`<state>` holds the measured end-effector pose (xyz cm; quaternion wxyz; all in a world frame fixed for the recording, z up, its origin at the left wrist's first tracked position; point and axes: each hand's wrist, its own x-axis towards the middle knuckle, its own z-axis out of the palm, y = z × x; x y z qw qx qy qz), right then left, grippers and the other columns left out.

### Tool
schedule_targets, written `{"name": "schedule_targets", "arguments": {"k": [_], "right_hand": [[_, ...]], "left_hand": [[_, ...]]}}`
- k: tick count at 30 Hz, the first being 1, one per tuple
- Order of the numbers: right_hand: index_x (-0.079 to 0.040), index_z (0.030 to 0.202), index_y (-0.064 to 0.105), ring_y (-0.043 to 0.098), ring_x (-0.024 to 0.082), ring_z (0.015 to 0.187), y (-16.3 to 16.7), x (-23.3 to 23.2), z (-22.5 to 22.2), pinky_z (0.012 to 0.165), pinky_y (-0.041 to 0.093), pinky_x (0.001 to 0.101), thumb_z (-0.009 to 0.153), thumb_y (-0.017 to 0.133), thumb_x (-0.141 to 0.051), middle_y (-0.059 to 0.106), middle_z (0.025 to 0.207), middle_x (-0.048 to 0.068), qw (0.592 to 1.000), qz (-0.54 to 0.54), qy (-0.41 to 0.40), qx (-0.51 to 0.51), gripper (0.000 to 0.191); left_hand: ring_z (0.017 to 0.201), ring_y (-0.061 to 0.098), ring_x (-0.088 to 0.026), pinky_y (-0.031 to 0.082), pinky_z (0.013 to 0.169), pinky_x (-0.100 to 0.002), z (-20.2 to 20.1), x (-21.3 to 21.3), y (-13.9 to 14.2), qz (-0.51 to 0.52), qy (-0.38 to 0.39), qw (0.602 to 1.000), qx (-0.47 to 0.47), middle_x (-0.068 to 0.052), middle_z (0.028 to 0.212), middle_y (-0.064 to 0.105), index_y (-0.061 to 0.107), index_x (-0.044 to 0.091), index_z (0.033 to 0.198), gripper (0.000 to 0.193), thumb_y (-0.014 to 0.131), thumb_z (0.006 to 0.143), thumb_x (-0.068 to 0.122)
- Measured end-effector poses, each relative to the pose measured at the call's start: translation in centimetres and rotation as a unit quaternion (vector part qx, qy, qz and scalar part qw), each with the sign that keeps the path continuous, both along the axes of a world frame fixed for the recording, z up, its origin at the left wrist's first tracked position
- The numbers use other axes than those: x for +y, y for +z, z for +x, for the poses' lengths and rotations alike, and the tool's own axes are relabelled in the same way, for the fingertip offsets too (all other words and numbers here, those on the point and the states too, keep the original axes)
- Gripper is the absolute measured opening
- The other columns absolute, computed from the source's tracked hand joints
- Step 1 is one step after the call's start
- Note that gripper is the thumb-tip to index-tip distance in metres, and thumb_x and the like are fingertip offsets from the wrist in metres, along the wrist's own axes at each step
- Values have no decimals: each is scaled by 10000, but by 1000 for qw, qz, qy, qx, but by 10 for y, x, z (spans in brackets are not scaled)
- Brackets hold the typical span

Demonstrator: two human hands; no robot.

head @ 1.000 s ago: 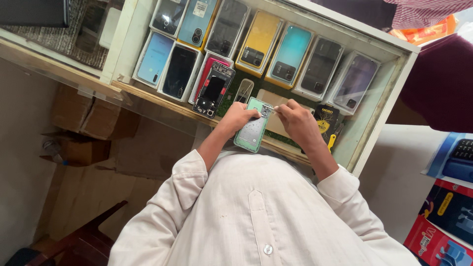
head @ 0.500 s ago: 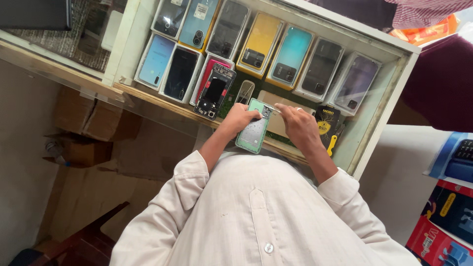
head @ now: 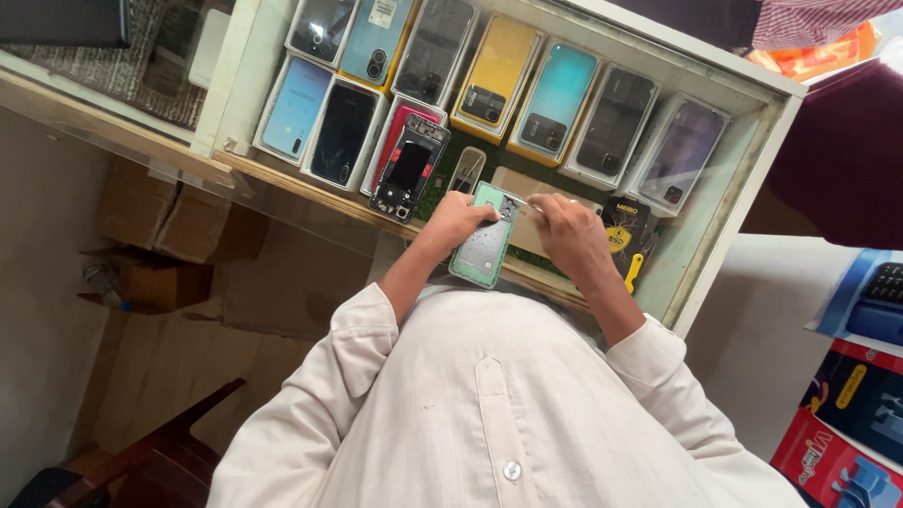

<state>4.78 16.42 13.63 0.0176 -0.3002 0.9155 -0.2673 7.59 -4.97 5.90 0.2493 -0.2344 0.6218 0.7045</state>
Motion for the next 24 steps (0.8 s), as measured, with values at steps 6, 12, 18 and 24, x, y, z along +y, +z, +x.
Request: {"name": "schedule_targets", "arguments": {"k": [6, 12, 18, 24], "right_hand": [[-101, 987, 697, 677, 300, 807, -3, -1, 6, 701, 542, 411, 959, 722, -177, 673, 900, 72, 999, -15, -37, 33, 85], [-67, 1040, 705, 676, 305, 756, -6, -5, 10, 667, 526, 423, 969, 736, -195, 674, 872, 90, 998, 0, -56, -3, 149], [-73, 975, 713, 675, 306, 732, -10, -3, 13, 661, 521, 423, 965, 722, -200, 705, 871, 103, 995, -33, -85, -31, 128], [-80, 971, 695, 674, 335, 790, -13, -6, 12, 700, 521, 443, 994, 695, -156, 683, 852, 116, 996, 10, -81, 41, 79]], "left_hand": [[597, 657, -124, 525, 570, -294, 0, 1, -2, -14, 6, 1000, 1, -81, 743, 739, 768, -43, 841, 204, 741, 815, 157], [591, 653, -123, 523, 566, -294, 0, 2, -2, -20, 11, 1000, 1, -78, 736, 737, 767, -40, 835, 200, 747, 808, 157], [591, 652, -122, 524, 561, -292, 0, 3, -3, -28, 13, 1000, 5, -78, 733, 736, 766, -44, 828, 200, 751, 806, 153], [595, 658, -115, 528, 567, -285, 0, 5, -4, -25, 18, 999, 9, -77, 735, 740, 767, -46, 827, 196, 756, 799, 148]]}}
